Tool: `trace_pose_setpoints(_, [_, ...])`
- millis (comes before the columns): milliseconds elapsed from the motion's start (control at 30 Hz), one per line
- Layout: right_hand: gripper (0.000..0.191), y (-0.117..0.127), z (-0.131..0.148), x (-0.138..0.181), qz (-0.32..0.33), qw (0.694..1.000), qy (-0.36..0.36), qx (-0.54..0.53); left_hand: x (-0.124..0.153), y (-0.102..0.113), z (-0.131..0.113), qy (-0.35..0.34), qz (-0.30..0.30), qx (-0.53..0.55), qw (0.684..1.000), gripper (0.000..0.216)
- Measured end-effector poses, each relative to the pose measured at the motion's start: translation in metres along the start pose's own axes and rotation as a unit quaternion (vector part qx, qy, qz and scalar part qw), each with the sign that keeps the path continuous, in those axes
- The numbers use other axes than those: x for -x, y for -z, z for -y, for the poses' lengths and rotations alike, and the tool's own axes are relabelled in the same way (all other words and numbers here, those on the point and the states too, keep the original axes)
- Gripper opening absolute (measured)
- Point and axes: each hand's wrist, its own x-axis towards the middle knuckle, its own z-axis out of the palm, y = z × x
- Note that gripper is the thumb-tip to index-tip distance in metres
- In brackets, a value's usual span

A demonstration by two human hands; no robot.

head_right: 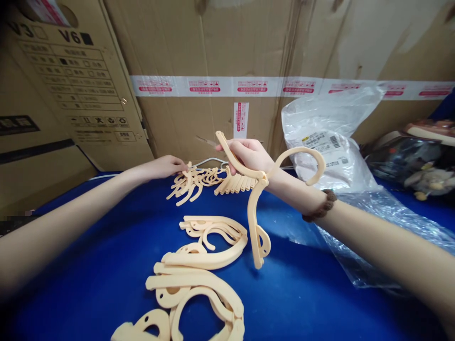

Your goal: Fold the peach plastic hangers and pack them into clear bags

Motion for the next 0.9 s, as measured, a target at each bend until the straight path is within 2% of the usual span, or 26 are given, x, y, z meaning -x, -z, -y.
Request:
trace_pose_setpoints(100, [0.025, -0.001, -0.002, 0.0, -0.033, 0.999, 0.008, -0.018, 0.007, -0.004, -0.003, -0.013, -0.088, -0.018, 0.996, 0.03])
trace_pose_setpoints(167, [0.019, -0.001, -0.004, -0.001, -0.095, 0.994, 0.026, -0.047, 0.021, -0.011, -0.015, -0.043, -0.098, 0.0, 0.994, 0.038])
trace_pose_setpoints(233, [0.012, 0.001, -0.006, -0.003, -0.169, 0.981, 0.059, -0.07, 0.037, -0.018, -0.029, -0.073, -0.045, 0.051, 0.995, 0.052])
trace_pose_setpoints(300, [0.008, 0.005, -0.007, -0.005, -0.22, 0.968, 0.096, -0.067, 0.051, -0.023, -0.04, -0.067, 0.11, 0.226, 0.966, 0.069])
trace_pose_setpoints(333, [0.008, 0.008, -0.006, -0.007, -0.231, 0.965, 0.112, -0.052, 0.056, -0.024, -0.043, -0.05, 0.163, 0.29, 0.942, 0.071])
trace_pose_setpoints(367, [0.008, 0.011, -0.006, -0.008, -0.231, 0.964, 0.127, -0.029, 0.059, -0.024, -0.045, -0.036, 0.193, 0.355, 0.914, 0.065])
trace_pose_setpoints(400, [0.01, 0.014, -0.006, -0.009, -0.222, 0.964, 0.142, 0.004, 0.061, -0.023, -0.045, -0.023, 0.197, 0.406, 0.892, 0.053])
trace_pose_setpoints(500, [0.013, 0.021, -0.007, -0.01, -0.156, 0.952, 0.202, 0.168, 0.06, -0.018, -0.041, -0.007, 0.134, 0.491, 0.86, 0.015])
trace_pose_setpoints(567, [0.011, 0.022, -0.011, -0.008, -0.117, 0.901, 0.248, 0.336, 0.058, -0.016, -0.04, -0.003, 0.114, 0.497, 0.86, 0.013])
trace_pose_setpoints(633, [0.01, 0.018, -0.015, -0.004, -0.094, 0.816, 0.275, 0.5, 0.059, -0.015, -0.04, -0.014, 0.121, 0.495, 0.86, 0.02])
trace_pose_setpoints(700, [0.015, 0.012, -0.019, 0.0, -0.082, 0.739, 0.287, 0.604, 0.062, -0.016, -0.042, -0.038, 0.145, 0.495, 0.856, 0.027])
trace_pose_setpoints(733, [0.017, 0.009, -0.02, 0.002, -0.076, 0.715, 0.289, 0.632, 0.063, -0.016, -0.043, -0.05, 0.16, 0.495, 0.852, 0.029])
trace_pose_setpoints(800, [0.02, 0.004, -0.02, 0.005, -0.072, 0.691, 0.287, 0.659, 0.066, -0.016, -0.044, -0.063, 0.185, 0.495, 0.847, 0.034])
trace_pose_setpoints(900, [0.021, 0.004, -0.018, 0.006, -0.068, 0.686, 0.272, 0.672, 0.068, -0.013, -0.042, -0.055, 0.221, 0.479, 0.848, 0.04])
